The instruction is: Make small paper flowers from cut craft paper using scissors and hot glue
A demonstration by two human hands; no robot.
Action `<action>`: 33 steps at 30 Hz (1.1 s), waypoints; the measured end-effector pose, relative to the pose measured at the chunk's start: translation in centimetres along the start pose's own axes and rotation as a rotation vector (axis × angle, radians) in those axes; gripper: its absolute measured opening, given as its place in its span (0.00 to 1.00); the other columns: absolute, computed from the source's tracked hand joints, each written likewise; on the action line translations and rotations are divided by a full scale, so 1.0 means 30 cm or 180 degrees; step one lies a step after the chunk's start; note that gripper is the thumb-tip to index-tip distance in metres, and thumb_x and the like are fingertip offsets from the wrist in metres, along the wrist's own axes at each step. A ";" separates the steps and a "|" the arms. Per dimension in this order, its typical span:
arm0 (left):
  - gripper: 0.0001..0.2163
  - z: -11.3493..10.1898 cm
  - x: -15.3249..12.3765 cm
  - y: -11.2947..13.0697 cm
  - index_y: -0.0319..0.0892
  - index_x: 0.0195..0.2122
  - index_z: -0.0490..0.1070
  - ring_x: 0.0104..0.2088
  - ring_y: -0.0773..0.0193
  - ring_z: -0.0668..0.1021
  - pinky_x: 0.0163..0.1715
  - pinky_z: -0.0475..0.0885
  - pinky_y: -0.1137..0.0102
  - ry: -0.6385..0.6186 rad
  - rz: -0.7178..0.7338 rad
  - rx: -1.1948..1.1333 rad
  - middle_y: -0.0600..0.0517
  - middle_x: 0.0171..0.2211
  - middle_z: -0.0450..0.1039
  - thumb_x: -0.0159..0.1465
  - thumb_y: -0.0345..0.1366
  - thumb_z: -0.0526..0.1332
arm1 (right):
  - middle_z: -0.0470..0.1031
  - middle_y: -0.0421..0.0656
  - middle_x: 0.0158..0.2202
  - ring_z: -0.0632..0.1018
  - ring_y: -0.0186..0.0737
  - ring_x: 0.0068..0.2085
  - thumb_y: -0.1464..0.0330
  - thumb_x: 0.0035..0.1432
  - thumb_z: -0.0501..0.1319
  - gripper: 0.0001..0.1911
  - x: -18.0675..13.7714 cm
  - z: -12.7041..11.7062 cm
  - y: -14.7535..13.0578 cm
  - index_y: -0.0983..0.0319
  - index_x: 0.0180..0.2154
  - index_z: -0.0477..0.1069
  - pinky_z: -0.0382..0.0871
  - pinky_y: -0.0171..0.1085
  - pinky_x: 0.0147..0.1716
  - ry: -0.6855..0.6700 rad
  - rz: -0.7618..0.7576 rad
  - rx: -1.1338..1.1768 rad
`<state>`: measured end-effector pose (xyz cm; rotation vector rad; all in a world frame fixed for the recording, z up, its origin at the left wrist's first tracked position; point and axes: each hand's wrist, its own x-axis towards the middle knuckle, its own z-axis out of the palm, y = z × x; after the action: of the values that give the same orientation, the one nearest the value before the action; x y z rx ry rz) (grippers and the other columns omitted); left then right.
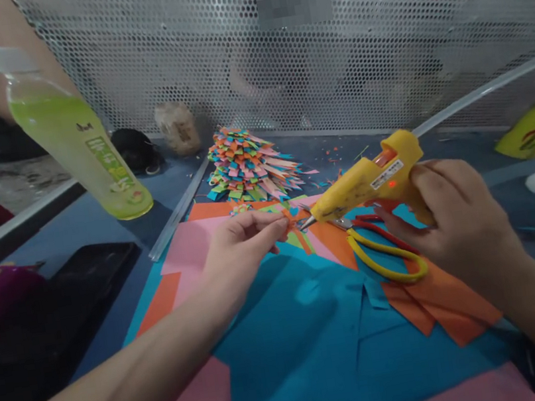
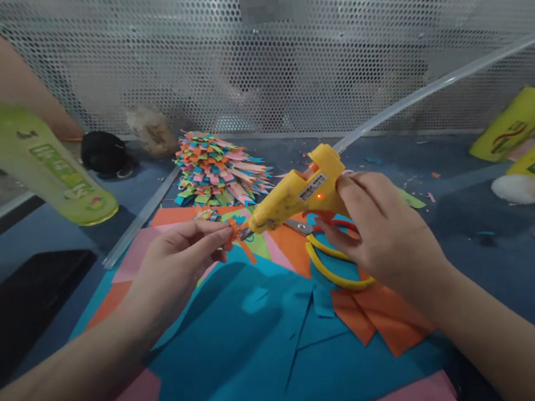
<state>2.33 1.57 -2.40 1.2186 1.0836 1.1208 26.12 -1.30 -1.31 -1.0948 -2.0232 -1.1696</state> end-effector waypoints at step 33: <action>0.07 -0.006 -0.001 0.002 0.38 0.25 0.73 0.24 0.69 0.70 0.26 0.64 0.72 0.0026 -0.0010 0.0059 0.53 0.22 0.71 0.49 0.36 0.65 | 0.69 0.52 0.37 0.72 0.46 0.40 0.67 0.55 0.59 0.25 -0.001 -0.016 -0.011 0.70 0.52 0.59 0.71 0.39 0.40 0.0028 -0.0106 0.0055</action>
<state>2.13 1.56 -2.35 1.2274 1.1040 1.1166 25.89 -1.84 -1.23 -1.0496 -2.0484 -1.1692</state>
